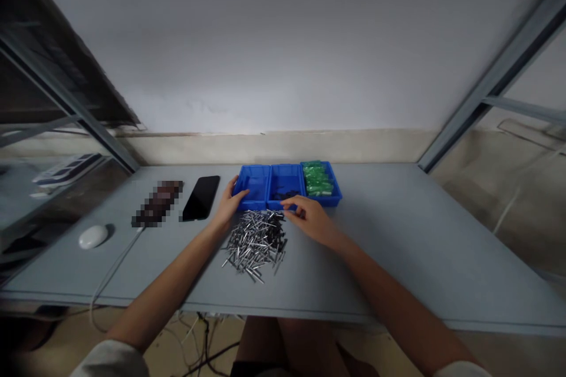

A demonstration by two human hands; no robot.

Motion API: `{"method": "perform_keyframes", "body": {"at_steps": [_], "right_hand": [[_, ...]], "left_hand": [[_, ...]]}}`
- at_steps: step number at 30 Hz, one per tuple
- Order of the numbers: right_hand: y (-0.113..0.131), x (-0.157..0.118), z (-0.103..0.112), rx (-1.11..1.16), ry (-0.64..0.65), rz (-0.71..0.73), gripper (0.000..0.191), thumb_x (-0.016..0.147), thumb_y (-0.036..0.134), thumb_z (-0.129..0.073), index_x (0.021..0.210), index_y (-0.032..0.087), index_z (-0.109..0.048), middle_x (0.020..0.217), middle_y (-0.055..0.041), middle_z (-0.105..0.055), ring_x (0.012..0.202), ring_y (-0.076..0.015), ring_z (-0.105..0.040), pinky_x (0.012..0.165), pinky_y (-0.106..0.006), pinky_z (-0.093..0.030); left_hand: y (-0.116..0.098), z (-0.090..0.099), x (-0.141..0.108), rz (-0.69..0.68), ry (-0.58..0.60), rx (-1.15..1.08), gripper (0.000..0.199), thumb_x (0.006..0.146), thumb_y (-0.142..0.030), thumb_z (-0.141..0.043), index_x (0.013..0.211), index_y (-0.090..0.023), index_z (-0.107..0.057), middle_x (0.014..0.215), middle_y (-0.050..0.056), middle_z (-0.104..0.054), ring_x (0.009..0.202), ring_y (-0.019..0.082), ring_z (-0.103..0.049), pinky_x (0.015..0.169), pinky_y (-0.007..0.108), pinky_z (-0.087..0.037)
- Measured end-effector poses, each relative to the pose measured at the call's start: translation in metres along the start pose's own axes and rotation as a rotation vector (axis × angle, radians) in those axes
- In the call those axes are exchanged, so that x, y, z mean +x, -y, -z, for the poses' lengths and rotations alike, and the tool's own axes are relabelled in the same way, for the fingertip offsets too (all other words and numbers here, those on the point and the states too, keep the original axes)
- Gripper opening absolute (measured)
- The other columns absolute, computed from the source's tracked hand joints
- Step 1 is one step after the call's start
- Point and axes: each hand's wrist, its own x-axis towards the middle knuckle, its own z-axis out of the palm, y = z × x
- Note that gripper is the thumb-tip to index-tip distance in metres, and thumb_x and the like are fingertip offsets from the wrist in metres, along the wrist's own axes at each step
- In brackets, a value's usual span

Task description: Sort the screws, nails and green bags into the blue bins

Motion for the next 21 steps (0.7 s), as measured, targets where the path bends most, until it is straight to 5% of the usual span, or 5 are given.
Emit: {"method": "perform_keyframes", "body": {"at_steps": [7, 10, 21], "right_hand": [[0.003, -0.004, 0.009, -0.193, 0.371, 0.076, 0.014, 0.085, 0.028, -0.062, 0.089, 0.022, -0.074, 0.07, -0.0016, -0.067, 0.06, -0.0145, -0.055, 0.059, -0.028, -0.04], [0.0, -0.005, 0.013, -0.2, 0.439, 0.108, 0.009, 0.082, 0.025, -0.064, 0.079, 0.023, -0.072, 0.066, 0.0002, -0.065, 0.057, -0.0132, -0.054, 0.055, -0.027, -0.037], [0.001, -0.007, 0.013, -0.114, 0.567, 0.047, 0.015, 0.075, 0.018, -0.067, 0.088, 0.021, -0.073, 0.064, 0.0017, -0.061, 0.056, -0.0127, -0.054, 0.051, -0.025, -0.037]], "left_hand": [[-0.002, 0.001, -0.002, 0.012, 0.016, 0.001, 0.068, 0.072, -0.02, -0.07, 0.136, -0.02, -0.049, 0.144, 0.012, -0.05, 0.131, 0.026, -0.048, 0.114, 0.04, -0.033], [-0.002, 0.001, -0.001, 0.012, 0.02, -0.004, 0.067, 0.072, -0.02, -0.07, 0.136, -0.02, -0.05, 0.144, 0.011, -0.05, 0.132, 0.026, -0.048, 0.114, 0.04, -0.033], [0.0, 0.001, 0.0, 0.011, 0.009, -0.018, 0.065, 0.071, -0.02, -0.07, 0.134, -0.022, -0.052, 0.143, 0.011, -0.052, 0.131, 0.026, -0.048, 0.114, 0.041, -0.034]]}}
